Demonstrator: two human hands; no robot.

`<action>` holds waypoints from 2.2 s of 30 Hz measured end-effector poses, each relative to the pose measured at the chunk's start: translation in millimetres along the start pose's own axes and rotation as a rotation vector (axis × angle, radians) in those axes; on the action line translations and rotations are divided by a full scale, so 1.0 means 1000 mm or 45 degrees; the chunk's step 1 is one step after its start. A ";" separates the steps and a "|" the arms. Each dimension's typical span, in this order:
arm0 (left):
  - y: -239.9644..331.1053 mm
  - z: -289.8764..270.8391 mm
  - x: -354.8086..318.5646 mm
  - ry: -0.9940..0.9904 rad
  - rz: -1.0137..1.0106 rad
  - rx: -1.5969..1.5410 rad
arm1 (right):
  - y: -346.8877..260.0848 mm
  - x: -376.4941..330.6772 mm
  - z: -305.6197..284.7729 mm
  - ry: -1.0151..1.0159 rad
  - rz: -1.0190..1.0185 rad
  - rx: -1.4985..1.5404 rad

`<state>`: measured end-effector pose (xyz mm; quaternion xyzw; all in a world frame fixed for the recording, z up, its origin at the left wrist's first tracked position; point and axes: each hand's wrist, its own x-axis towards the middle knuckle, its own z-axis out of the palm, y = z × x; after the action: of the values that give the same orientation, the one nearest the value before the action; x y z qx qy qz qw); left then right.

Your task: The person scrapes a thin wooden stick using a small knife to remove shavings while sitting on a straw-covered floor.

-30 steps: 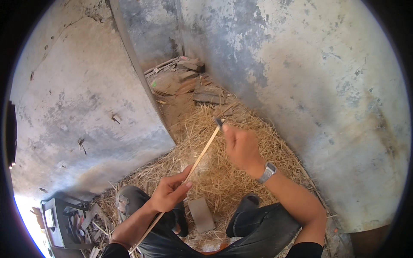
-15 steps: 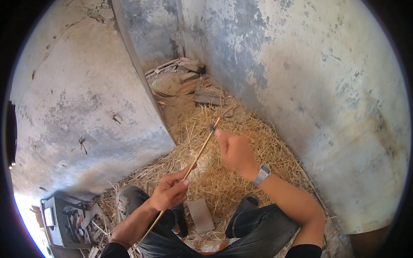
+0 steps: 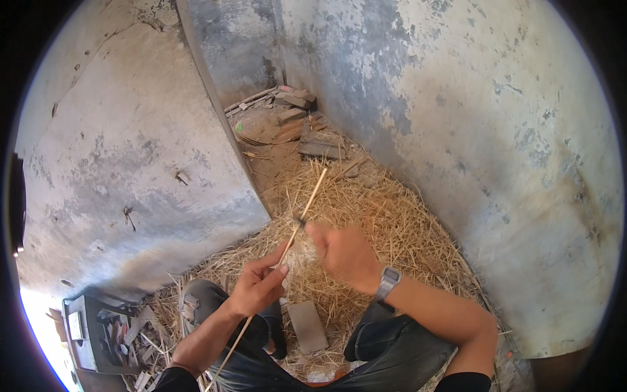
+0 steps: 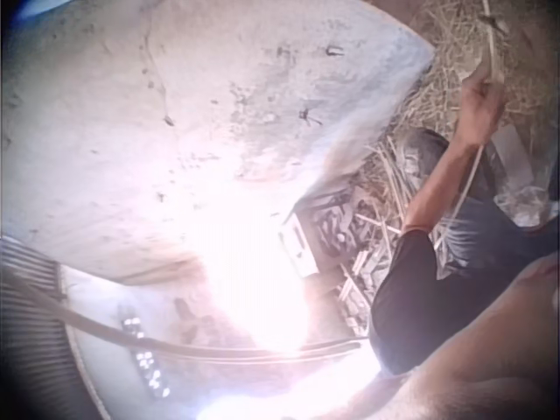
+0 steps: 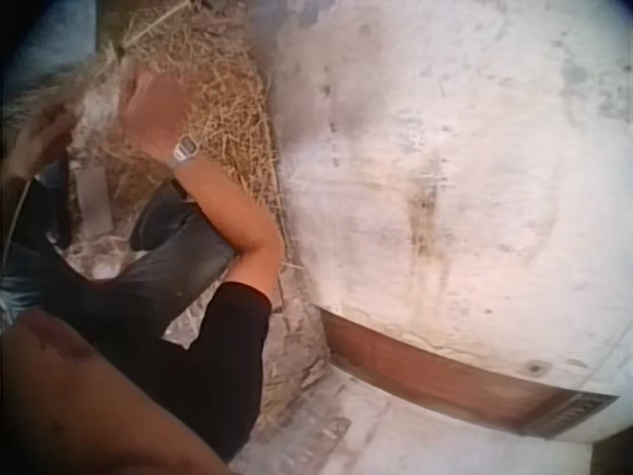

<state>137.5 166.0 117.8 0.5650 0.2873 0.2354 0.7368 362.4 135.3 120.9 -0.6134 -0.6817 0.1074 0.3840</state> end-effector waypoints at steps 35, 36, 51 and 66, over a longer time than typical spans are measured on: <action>-0.002 -0.002 0.010 -0.138 -0.040 0.331 | 0.026 0.025 -0.062 0.204 -0.024 -0.562; -0.002 -0.001 0.011 -0.129 -0.059 0.329 | 0.030 0.025 -0.057 0.270 -0.135 -0.662; -0.003 -0.003 0.008 -0.112 -0.066 0.283 | 0.028 0.024 -0.047 0.248 -0.199 -0.863; 0.000 0.003 0.005 -0.014 0.009 0.323 | 0.022 0.023 -0.043 0.130 -0.026 -0.621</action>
<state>143.5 167.3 117.1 0.6560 0.3089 0.1965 0.6600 407.9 147.1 145.6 -0.6857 -0.6733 -0.0954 0.2597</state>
